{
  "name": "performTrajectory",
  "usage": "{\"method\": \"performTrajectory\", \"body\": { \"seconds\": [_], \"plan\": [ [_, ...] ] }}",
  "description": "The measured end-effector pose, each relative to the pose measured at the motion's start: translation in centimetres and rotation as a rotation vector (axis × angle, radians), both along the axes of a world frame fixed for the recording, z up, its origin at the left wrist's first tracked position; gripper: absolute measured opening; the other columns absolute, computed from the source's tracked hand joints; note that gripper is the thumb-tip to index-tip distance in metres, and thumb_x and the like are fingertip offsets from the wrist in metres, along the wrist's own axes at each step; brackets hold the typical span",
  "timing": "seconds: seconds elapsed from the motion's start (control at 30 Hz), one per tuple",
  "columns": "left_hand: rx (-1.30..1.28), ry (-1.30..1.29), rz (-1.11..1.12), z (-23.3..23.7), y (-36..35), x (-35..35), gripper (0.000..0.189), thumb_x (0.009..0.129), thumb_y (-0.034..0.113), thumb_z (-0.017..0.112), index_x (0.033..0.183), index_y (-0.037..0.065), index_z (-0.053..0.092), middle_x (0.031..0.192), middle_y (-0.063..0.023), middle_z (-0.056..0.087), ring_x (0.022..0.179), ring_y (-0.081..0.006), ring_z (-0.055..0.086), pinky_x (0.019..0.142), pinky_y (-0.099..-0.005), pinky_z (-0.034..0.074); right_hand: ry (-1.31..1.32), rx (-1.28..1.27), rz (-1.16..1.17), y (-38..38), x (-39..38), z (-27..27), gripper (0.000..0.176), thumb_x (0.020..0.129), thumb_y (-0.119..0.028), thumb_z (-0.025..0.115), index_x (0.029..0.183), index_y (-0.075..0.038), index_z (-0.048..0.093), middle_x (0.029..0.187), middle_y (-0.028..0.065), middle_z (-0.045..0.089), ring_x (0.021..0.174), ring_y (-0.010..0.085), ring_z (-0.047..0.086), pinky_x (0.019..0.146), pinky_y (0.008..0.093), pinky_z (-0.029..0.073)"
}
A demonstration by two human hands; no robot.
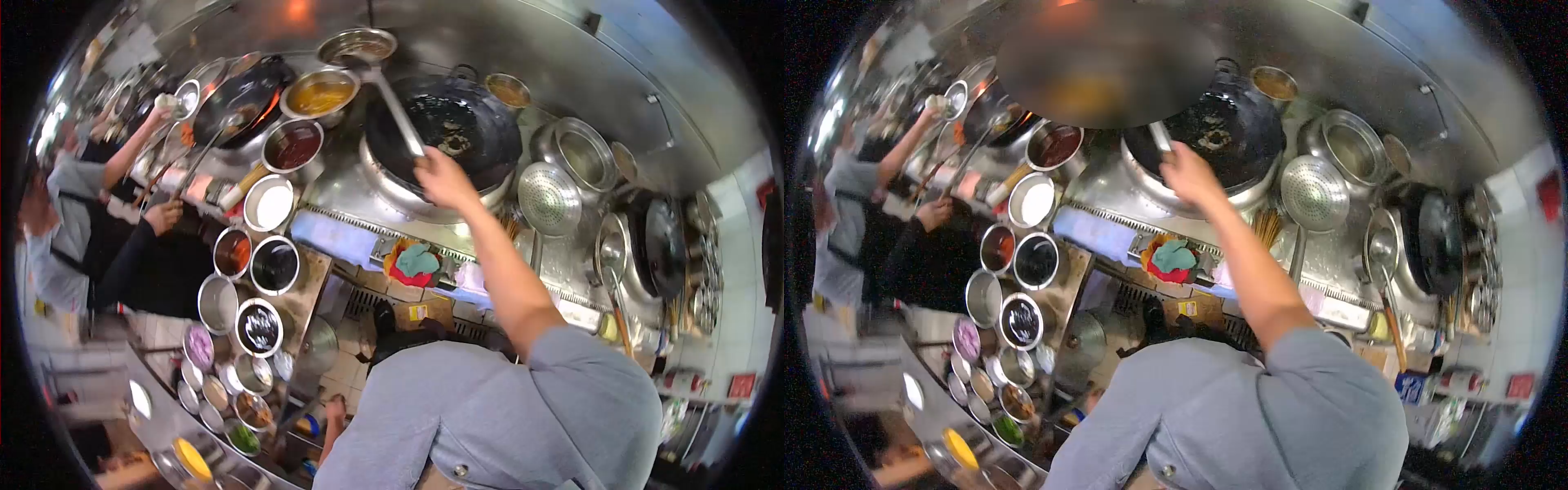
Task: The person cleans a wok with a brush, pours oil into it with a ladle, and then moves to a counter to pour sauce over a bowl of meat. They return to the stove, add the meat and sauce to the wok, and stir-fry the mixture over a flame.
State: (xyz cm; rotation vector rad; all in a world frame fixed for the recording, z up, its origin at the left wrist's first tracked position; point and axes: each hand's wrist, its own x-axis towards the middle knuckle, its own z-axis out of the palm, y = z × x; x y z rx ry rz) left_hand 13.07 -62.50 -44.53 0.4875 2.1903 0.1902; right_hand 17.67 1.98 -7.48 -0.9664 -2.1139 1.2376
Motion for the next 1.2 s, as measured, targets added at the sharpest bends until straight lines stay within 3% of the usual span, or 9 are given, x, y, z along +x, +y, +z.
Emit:
{"method": "performTrajectory", "body": {
  "seconds": [0.07, 0.27, 0.37, 0.47, 0.57, 0.7, 0.97, 1.03, 1.2],
  "plan": [
    [0.121, 0.102, -0.136, 0.5, -3.6, 6.4, 0.030, 0.082, 0.036, 0.055, 0.093, 0.009, 0.062, 0.077, -0.0115, 0.064, 0.069, -0.0248, 0.063, 0.059, -0.0352, 0.049, -0.106, 0.325, 0.052, 0.7, 7.4, 0.1, 0.047, 0.084, -0.009, 0.054, 0.130, -0.004, 0.041, 0.098, 0.0110, 0.061, 0.056, 0.0128, 0.054, 0.048, 0.0268, 0.045],
    [0.109, -0.115, -0.039, 3.2, -2.7, 16.1, 0.036, 0.085, 0.037, 0.050, 0.105, 0.009, 0.059, 0.082, -0.0105, 0.063, 0.069, -0.0284, 0.061, 0.066, -0.0377, 0.049, 0.553, -1.145, 0.099, 5.2, 17.7, 1.8, 0.025, 0.090, -0.010, 0.049, 0.113, -0.001, 0.049, 0.070, 0.0008, 0.051, 0.050, 0.0053, 0.043, 0.040, 0.0188, 0.035],
    [0.241, -0.094, 0.442, 6.1, 2.2, 17.0, 0.044, 0.088, 0.043, 0.049, 0.108, 0.007, 0.064, 0.082, -0.0144, 0.067, 0.076, -0.0290, 0.062, 0.072, -0.0412, 0.048, -0.416, 0.283, 0.142, 12.1, 21.0, -14.7, 0.033, 0.093, -0.016, 0.049, 0.124, -0.006, 0.047, 0.092, 0.0104, 0.056, 0.080, 0.0199, 0.058, 0.063, 0.0338, 0.051],
    [0.491, 0.116, 0.632, 13.9, 6.7, 17.5, 0.039, 0.087, 0.034, 0.052, 0.110, 0.005, 0.062, 0.103, -0.0171, 0.064, 0.095, -0.0305, 0.060, 0.085, -0.0378, 0.046, 0.135, -0.677, -0.028, 4.3, 24.5, -5.5, 0.048, 0.096, -0.027, 0.043, 0.138, -0.007, 0.036, 0.135, 0.0195, 0.041, 0.097, 0.0226, 0.055, 0.082, 0.0360, 0.051],
    [0.537, 0.125, 0.726, 13.8, 6.2, 19.4, 0.033, 0.086, 0.029, 0.057, 0.110, 0.007, 0.062, 0.101, -0.0138, 0.065, 0.092, -0.0279, 0.061, 0.081, -0.0371, 0.048, 0.317, -1.263, 0.855, 0.5, 27.7, -2.2, 0.043, 0.096, -0.029, 0.043, 0.135, -0.009, 0.042, 0.080, 0.0039, 0.049, 0.067, 0.0046, 0.044, 0.055, 0.0204, 0.038],
    [0.562, 0.231, 0.823, 13.9, 2.5, 22.2, 0.034, 0.082, 0.031, 0.058, 0.108, 0.011, 0.065, 0.092, -0.0101, 0.068, 0.078, -0.0241, 0.065, 0.074, -0.0355, 0.050, -0.500, -0.607, 0.395, -10.5, 29.1, 6.5, 0.063, 0.094, -0.033, 0.042, 0.145, -0.008, 0.015, 0.148, 0.0148, 0.020, 0.131, 0.0323, 0.034, 0.106, 0.0457, 0.034],
    [1.150, 0.282, 1.902, 19.6, -10.3, 34.3, 0.027, 0.092, 0.024, 0.048, 0.110, 0.008, 0.061, 0.087, -0.0034, 0.064, 0.070, -0.0113, 0.059, 0.062, -0.0245, 0.048, -0.486, -0.727, 1.755, -23.9, 19.1, -3.1, 0.048, 0.097, -0.035, 0.041, 0.134, -0.005, 0.034, 0.060, -0.0028, 0.037, 0.040, 0.0051, 0.032, 0.037, 0.0194, 0.026],
    [1.439, 0.456, 2.214, 21.1, -15.5, 37.8, 0.025, 0.093, 0.029, 0.047, 0.101, 0.011, 0.062, 0.082, -0.0026, 0.061, 0.063, -0.0123, 0.055, 0.056, -0.0252, 0.046, -0.634, -2.008, 1.414, -30.8, 19.6, -1.8, 0.049, 0.099, -0.034, 0.038, 0.138, -0.007, 0.029, 0.062, -0.0018, 0.037, 0.041, 0.0043, 0.035, 0.036, 0.0194, 0.031],
    [1.926, 1.124, 2.500, 24.1, -26.6, 45.0, 0.024, 0.090, 0.034, 0.056, 0.079, 0.014, 0.048, 0.064, 0.0030, 0.046, 0.050, -0.0085, 0.042, 0.043, -0.0259, 0.034, -0.865, -2.484, 1.302, -41.1, 17.8, -0.3, 0.047, 0.100, -0.033, 0.031, 0.142, -0.013, 0.023, 0.066, -0.0008, 0.037, 0.042, 0.0037, 0.036, 0.037, 0.0204, 0.035]
  ]
}}
